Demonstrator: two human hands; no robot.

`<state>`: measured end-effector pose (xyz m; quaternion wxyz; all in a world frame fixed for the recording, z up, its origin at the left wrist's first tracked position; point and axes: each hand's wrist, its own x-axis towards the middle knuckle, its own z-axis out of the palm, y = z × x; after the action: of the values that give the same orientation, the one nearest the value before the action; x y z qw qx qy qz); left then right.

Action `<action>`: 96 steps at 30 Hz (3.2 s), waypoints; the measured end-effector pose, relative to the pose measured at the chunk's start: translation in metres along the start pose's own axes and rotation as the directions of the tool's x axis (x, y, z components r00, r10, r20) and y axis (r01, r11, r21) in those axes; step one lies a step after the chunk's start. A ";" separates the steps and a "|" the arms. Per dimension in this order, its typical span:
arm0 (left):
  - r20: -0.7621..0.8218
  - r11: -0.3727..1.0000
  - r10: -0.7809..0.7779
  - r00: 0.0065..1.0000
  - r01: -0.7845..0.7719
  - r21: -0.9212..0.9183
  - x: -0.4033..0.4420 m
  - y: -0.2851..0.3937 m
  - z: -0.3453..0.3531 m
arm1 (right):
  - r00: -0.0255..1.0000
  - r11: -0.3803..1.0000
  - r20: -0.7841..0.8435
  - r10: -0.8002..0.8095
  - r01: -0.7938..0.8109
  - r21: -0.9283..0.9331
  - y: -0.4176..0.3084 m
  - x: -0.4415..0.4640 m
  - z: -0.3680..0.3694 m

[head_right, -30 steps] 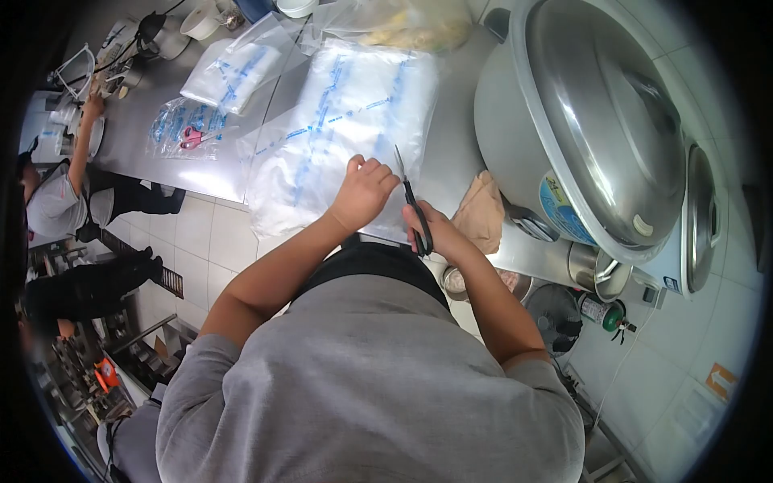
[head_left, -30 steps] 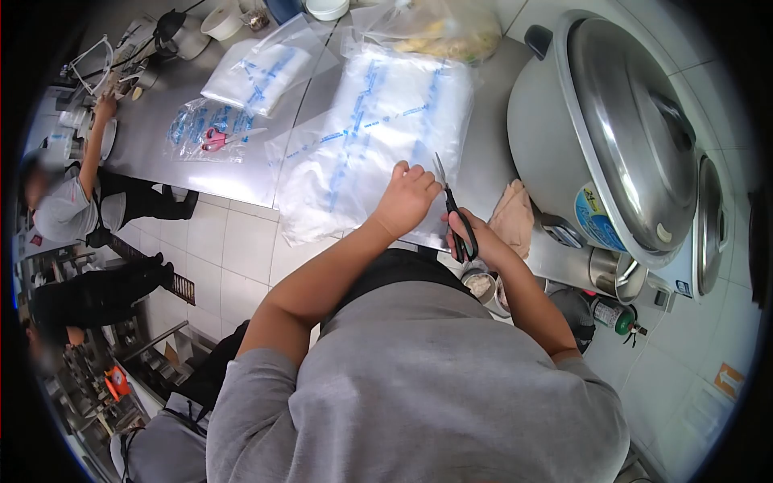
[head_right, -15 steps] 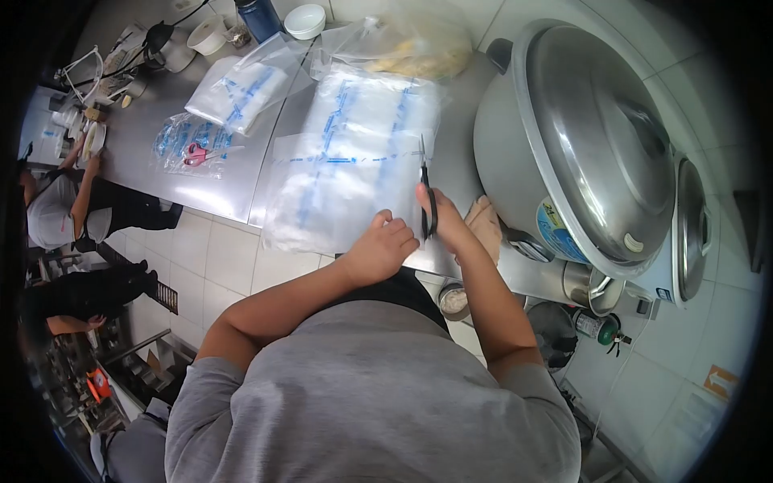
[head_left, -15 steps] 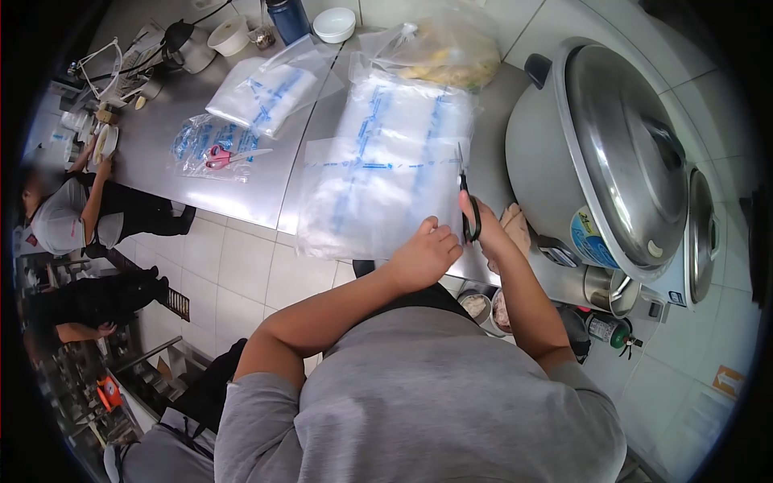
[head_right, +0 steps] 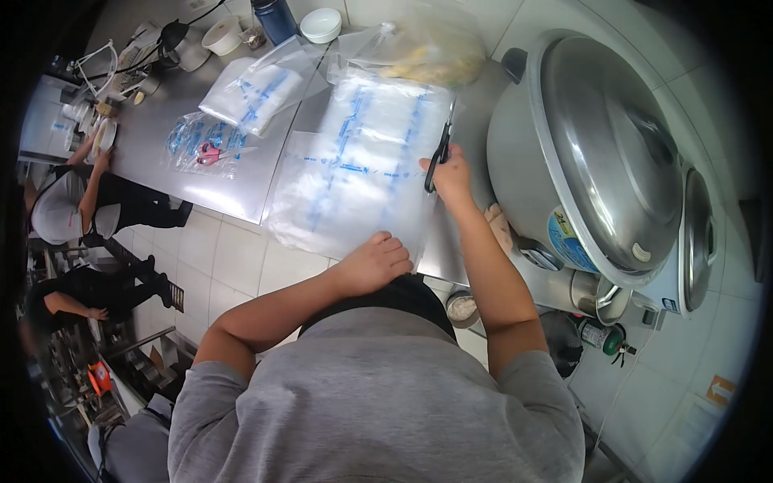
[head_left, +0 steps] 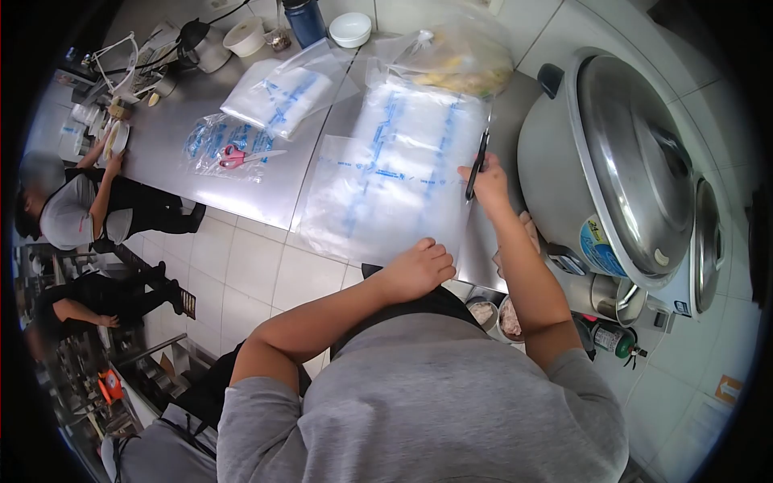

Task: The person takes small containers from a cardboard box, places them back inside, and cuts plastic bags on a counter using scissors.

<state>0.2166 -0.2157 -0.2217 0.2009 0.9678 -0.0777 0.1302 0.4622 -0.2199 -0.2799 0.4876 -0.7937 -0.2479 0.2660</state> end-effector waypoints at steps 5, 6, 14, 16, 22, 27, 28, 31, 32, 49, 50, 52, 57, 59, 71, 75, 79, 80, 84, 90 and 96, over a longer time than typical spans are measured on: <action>-0.034 0.998 0.040 0.999 -0.041 -0.045 -0.037 -0.002 -0.008 | 0.991 0.913 -0.014 -0.133 0.117 -0.390 -0.070 -0.007 0.004; -0.007 0.998 -0.010 1.000 0.010 -0.056 -0.050 -0.004 -0.012 | 0.989 0.891 0.014 -0.148 0.139 -0.432 -0.073 -0.005 0.008; 0.062 0.754 -0.648 0.759 0.651 -0.087 -0.116 -0.032 -0.066 | 0.947 0.958 0.289 -0.137 0.201 -0.204 -0.047 -0.041 -0.010; 0.090 0.708 -0.699 0.709 0.704 -0.052 -0.099 -0.039 -0.073 | 0.908 0.992 0.413 -0.075 0.111 -0.064 -0.034 -0.055 -0.027; -0.201 0.771 -0.626 0.753 0.636 -0.020 -0.015 -0.068 -0.008 | 0.739 0.991 0.671 0.048 -0.121 0.062 -0.019 -0.110 -0.064; -0.191 0.740 -0.670 0.717 0.665 -0.102 -0.012 -0.093 0.040 | 0.637 0.988 0.761 0.124 -0.148 -0.038 -0.005 -0.129 -0.076; -0.176 0.729 -0.683 0.709 0.675 -0.113 -0.015 -0.096 0.042 | 0.643 0.985 0.751 0.151 -0.158 -0.063 -0.008 -0.133 -0.077; -0.184 0.720 -0.694 0.697 0.682 -0.130 -0.013 -0.090 0.036 | 0.628 0.977 0.762 0.159 -0.211 -0.030 0.000 -0.137 -0.076; -0.198 0.720 -0.693 0.693 0.681 -0.134 -0.011 -0.088 0.033 | 0.619 0.975 0.766 0.172 -0.218 -0.043 0.002 -0.137 -0.076; -0.007 0.731 -0.681 0.732 0.679 -0.069 -0.018 -0.073 -0.018 | 0.563 0.907 0.770 0.299 -0.418 -0.046 -0.021 -0.106 -0.063; 0.001 0.740 -0.672 0.740 0.672 0.028 -0.017 -0.071 -0.021 | 0.574 0.912 0.761 0.302 -0.407 -0.056 -0.020 -0.107 -0.062; -0.131 0.755 -0.648 0.751 0.655 0.021 0.001 -0.059 -0.020 | 0.588 0.915 0.751 0.300 -0.401 -0.051 -0.019 -0.109 -0.059; -0.222 0.759 -0.625 0.749 0.649 0.052 0.027 -0.048 0.014 | 0.613 0.918 0.742 0.273 -0.397 -0.010 -0.003 -0.113 -0.052; -0.271 0.744 -0.633 0.726 0.666 0.045 0.026 -0.050 0.029 | 0.618 0.917 0.737 0.272 -0.398 -0.005 -0.003 -0.115 -0.051; -0.251 0.733 -0.575 0.779 0.626 0.265 0.005 -0.064 0.046 | 0.493 0.884 0.847 0.199 -0.464 0.062 0.016 -0.104 -0.048; -0.311 0.725 -0.554 0.772 0.631 0.275 -0.001 -0.062 0.036 | 0.381 0.849 0.910 0.163 -0.525 0.067 0.020 -0.107 -0.049; -0.379 0.754 -0.497 0.780 0.605 0.255 -0.008 -0.057 0.033 | 0.348 0.780 0.934 0.080 -0.605 0.158 0.016 -0.110 -0.049; -0.394 0.766 -0.476 0.787 0.591 0.254 -0.009 -0.055 0.032 | 0.357 0.771 0.933 0.049 -0.607 0.192 0.019 -0.107 -0.048; -0.356 0.738 -0.545 0.759 0.636 0.225 -0.011 -0.047 0.027 | 0.394 0.787 0.919 0.014 -0.572 0.234 0.018 -0.112 -0.044; -0.364 0.710 -0.601 0.711 0.684 0.164 0.015 -0.047 0.024 | 0.440 0.768 0.898 0.012 -0.579 0.273 0.016 -0.124 -0.035; -0.369 0.761 -0.503 0.782 0.602 0.240 0.015 -0.062 0.034 | 0.468 0.727 0.884 0.011 -0.610 0.315 0.023 -0.123 -0.029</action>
<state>0.2505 -0.1746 -0.2702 0.0668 0.9374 0.2677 0.2124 0.3939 -0.3280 -0.2674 0.4678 -0.4010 -0.1923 0.7638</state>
